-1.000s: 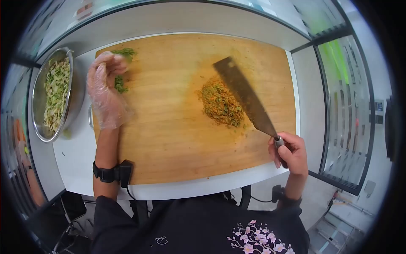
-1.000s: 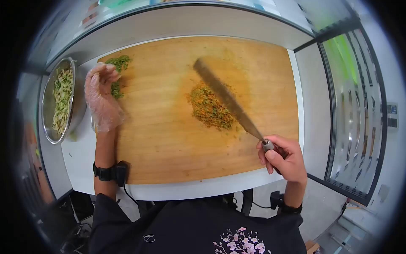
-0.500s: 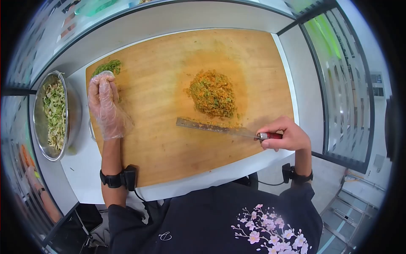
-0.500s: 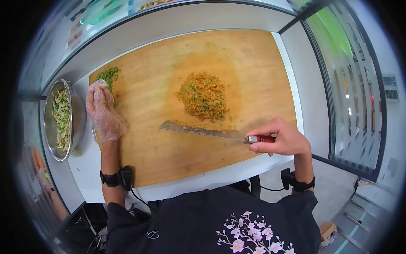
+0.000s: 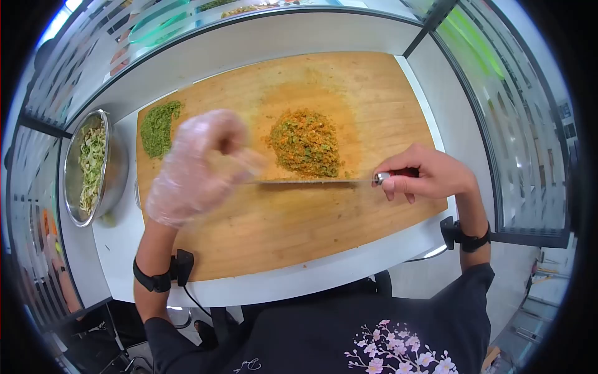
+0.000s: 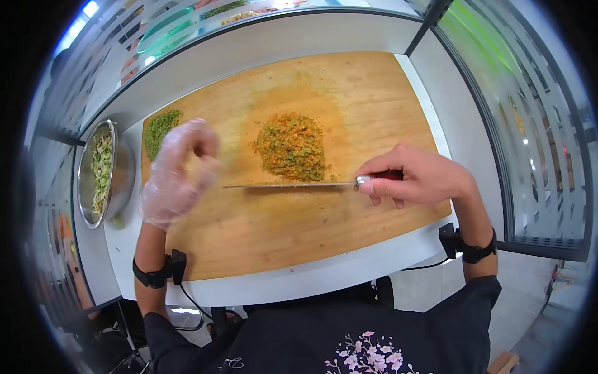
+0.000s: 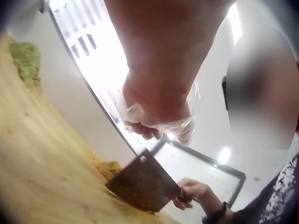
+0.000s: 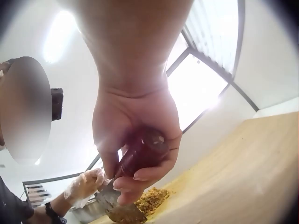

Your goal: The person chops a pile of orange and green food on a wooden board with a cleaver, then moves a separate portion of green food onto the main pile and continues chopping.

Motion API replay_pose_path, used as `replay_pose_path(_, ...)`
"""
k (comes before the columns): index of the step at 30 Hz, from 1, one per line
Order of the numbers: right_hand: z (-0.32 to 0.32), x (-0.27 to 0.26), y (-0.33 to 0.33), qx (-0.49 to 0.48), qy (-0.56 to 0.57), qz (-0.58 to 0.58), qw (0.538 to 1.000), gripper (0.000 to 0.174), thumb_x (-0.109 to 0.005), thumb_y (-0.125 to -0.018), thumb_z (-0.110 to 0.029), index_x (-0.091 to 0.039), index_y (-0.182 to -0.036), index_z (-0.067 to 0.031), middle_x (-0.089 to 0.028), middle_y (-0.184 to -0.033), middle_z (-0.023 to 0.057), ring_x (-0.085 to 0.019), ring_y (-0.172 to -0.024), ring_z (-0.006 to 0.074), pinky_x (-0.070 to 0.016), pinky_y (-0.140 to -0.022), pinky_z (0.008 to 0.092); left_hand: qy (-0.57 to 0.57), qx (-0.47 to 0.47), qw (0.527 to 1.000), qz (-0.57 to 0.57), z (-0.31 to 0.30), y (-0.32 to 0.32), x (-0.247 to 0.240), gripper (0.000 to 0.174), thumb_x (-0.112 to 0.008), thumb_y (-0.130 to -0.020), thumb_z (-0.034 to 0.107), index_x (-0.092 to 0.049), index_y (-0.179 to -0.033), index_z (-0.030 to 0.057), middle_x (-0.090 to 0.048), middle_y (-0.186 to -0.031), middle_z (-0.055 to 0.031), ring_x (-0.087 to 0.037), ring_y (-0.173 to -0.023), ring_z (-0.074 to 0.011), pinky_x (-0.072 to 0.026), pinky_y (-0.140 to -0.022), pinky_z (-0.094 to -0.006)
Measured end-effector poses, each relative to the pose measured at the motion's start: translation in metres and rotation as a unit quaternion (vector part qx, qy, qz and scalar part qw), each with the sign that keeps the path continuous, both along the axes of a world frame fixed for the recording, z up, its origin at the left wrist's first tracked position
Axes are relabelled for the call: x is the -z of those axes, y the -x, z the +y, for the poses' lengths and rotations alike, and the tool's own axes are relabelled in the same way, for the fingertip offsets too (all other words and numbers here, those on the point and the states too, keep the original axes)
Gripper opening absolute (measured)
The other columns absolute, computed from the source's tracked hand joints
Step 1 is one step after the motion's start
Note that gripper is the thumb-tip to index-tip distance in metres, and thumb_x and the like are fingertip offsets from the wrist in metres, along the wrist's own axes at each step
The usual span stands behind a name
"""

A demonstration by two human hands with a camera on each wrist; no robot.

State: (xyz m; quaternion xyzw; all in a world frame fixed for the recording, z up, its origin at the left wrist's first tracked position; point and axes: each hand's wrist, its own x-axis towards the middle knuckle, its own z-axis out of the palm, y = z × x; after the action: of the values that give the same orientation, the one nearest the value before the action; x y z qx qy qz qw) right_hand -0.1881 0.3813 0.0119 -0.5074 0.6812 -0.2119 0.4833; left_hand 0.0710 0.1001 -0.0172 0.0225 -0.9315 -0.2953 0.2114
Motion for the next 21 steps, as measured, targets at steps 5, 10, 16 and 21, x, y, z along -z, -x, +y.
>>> replay_pose_path(5,-0.004,-0.007,-0.002,-0.044,0.002,0.093,0.995,0.031,-0.053,-0.109,-0.025,-0.070,-0.116,0.0009,-0.069,-0.077,0.0045,-0.066,-0.059,0.0143,-0.0508,-0.057,0.0289,0.184,0.064,0.976,-0.096,0.051,0.032,0.008,0.055,-0.074,-0.089,0.056,-0.057,-0.103,0.0059,-0.061,-0.096,-0.0149,-0.061,-0.093,-0.0352,-0.0474,-0.085,-0.0467)
replay_pose_path(10,0.001,-0.002,-0.014,-0.054,0.070,0.234,0.968,0.033,-0.053,-0.108,-0.029,-0.069,-0.106,0.0001,-0.067,-0.075,0.0115,-0.064,-0.062,0.0277,-0.0490,-0.062,0.0397,0.218,0.112,0.959,-0.140,0.053,0.055,0.020,0.045,-0.069,-0.096,0.049,-0.062,-0.085,0.0063,-0.060,-0.069,-0.0126,-0.065,-0.070,-0.0353,-0.0517,-0.065,-0.0473)
replay_pose_path(16,-0.009,0.026,-0.036,0.032,0.074,0.381,0.921,0.058,-0.057,-0.106,-0.043,-0.063,-0.066,-0.0008,-0.057,-0.059,0.0202,-0.057,-0.059,0.0404,-0.0454,-0.060,0.0492,0.229,0.139,0.941,-0.206,0.053,0.061,0.007,0.040,-0.070,-0.096,0.041,-0.066,-0.081,0.0043,-0.065,-0.069,-0.0160,-0.067,-0.071,-0.0365,-0.0539,-0.066,-0.0485)
replay_pose_path(21,-0.009,0.036,-0.037,0.067,0.084,0.388,0.915,0.064,-0.058,-0.105,-0.047,-0.061,-0.060,-0.0021,-0.053,-0.053,0.0181,-0.054,-0.052,0.0402,-0.0421,-0.052,0.0483,0.232,0.141,0.920,-0.284,0.070,0.079,-0.009,0.037,-0.069,-0.095,0.037,-0.072,-0.082,0.0025,-0.068,-0.073,-0.0189,-0.068,-0.075,-0.0391,-0.0552,-0.073,-0.0499)
